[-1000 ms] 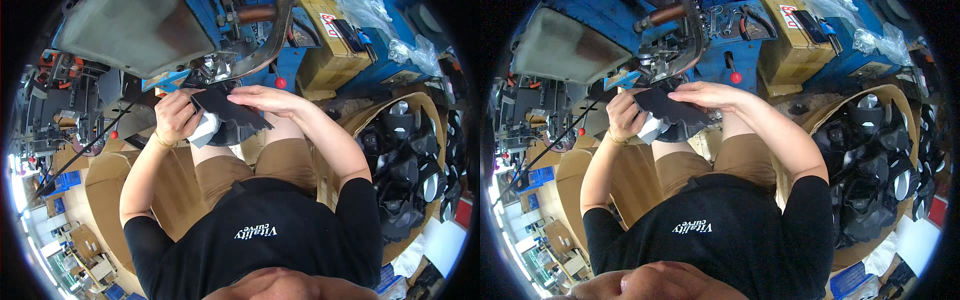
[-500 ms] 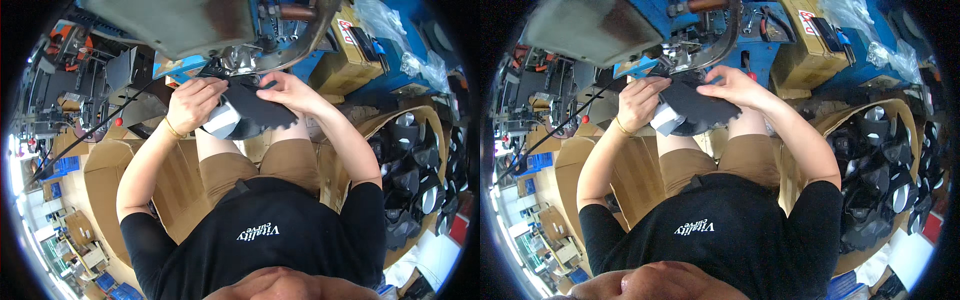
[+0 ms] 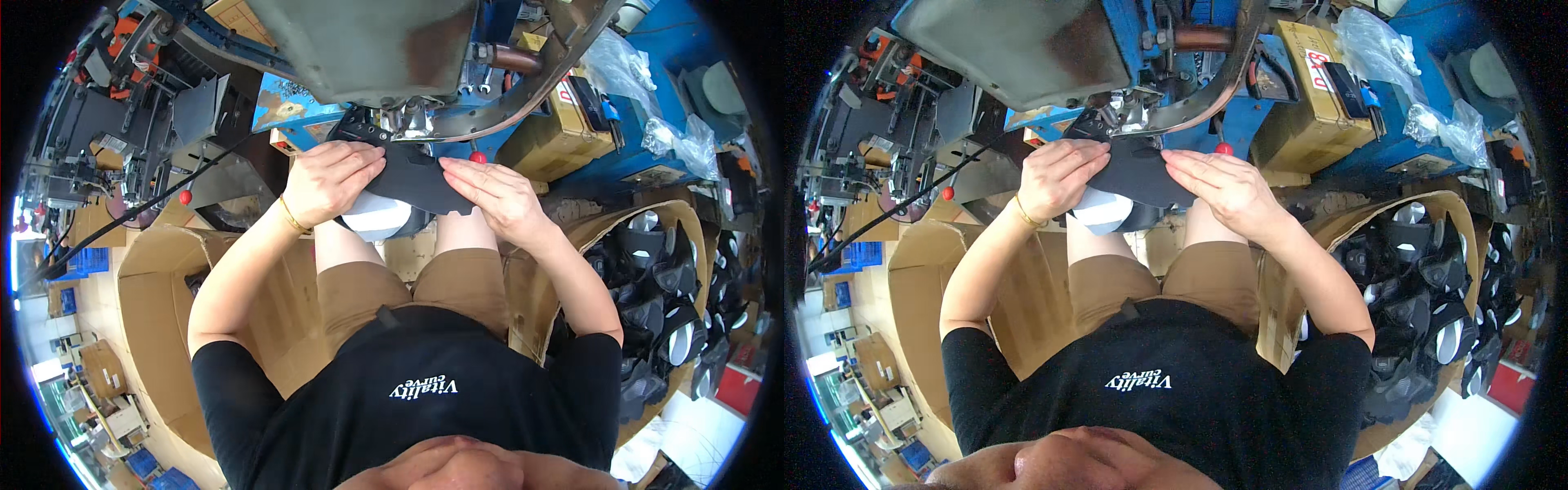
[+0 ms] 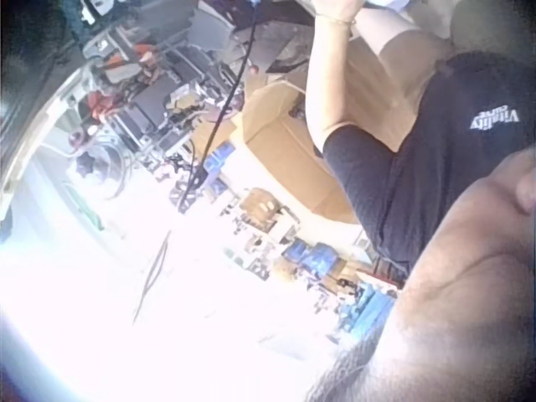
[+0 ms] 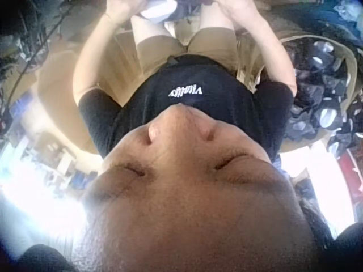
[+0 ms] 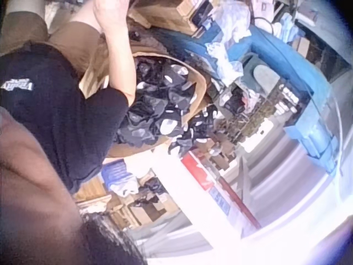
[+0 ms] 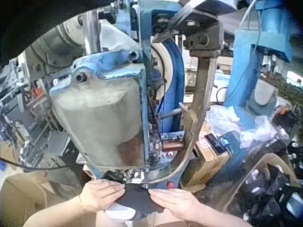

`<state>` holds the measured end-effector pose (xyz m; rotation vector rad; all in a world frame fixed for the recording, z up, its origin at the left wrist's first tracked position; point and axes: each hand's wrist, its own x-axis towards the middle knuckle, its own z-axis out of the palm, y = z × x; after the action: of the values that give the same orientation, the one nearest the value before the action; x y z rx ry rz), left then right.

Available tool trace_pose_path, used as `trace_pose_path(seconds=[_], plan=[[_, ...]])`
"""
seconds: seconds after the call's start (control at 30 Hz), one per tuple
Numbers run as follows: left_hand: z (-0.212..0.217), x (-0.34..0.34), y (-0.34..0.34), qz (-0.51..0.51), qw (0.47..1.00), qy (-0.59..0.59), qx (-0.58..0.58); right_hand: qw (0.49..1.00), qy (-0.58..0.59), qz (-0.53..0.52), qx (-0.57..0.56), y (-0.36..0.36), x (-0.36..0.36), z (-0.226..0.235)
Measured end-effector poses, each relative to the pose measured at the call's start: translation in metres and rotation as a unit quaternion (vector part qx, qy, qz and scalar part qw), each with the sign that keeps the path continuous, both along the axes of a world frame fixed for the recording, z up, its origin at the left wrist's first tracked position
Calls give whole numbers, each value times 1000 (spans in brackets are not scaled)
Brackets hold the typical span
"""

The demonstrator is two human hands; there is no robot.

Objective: The person attaches hardware to shoe uppers using a riveting machine and inspects a bag of metal fasteners by hand.

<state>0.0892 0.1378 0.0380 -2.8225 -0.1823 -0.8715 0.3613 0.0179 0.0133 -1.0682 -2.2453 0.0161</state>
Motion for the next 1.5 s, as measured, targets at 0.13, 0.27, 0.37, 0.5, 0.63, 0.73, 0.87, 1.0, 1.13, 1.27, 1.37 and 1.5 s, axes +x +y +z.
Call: trace_pose_path(seconds=[0.13,0.27,0.37,0.5,0.63,0.73,0.87,1.0,1.13,1.27,1.37,1.5], plan=[[-2,1,0,-13,999,-29,-18,1000,-5,-6,21,3,-1,1],[-4,1,0,-11,999,-34,-19,1000,25,-7,6,4,-1,-3],[-4,2,0,-12,999,-33,-16,999,31,-13,11,4,-1,-5],[-4,2,-2,-4,999,-31,-8,999,33,-22,14,3,-3,-4],[-2,0,-5,13,999,-39,10,998,35,-31,33,-1,-11,-5],[-1,-11,-19,1,997,-74,32,996,14,15,92,-16,-22,0],[-9,-27,-43,1,997,-64,51,997,8,24,76,-35,-31,-8],[-15,-41,-64,3,999,-38,12,997,31,37,54,-52,-41,-14],[-21,-58,-95,7,1000,13,2,995,50,78,25,-65,-45,-20],[-17,-66,-110,-35,954,49,-293,994,59,91,3,-79,-61,-15],[-28,-75,-112,15,935,28,-353,990,60,128,-26,-89,-73,-14],[-49,-89,-122,-37,809,101,-578,979,56,185,-70,-102,-92,-7]])
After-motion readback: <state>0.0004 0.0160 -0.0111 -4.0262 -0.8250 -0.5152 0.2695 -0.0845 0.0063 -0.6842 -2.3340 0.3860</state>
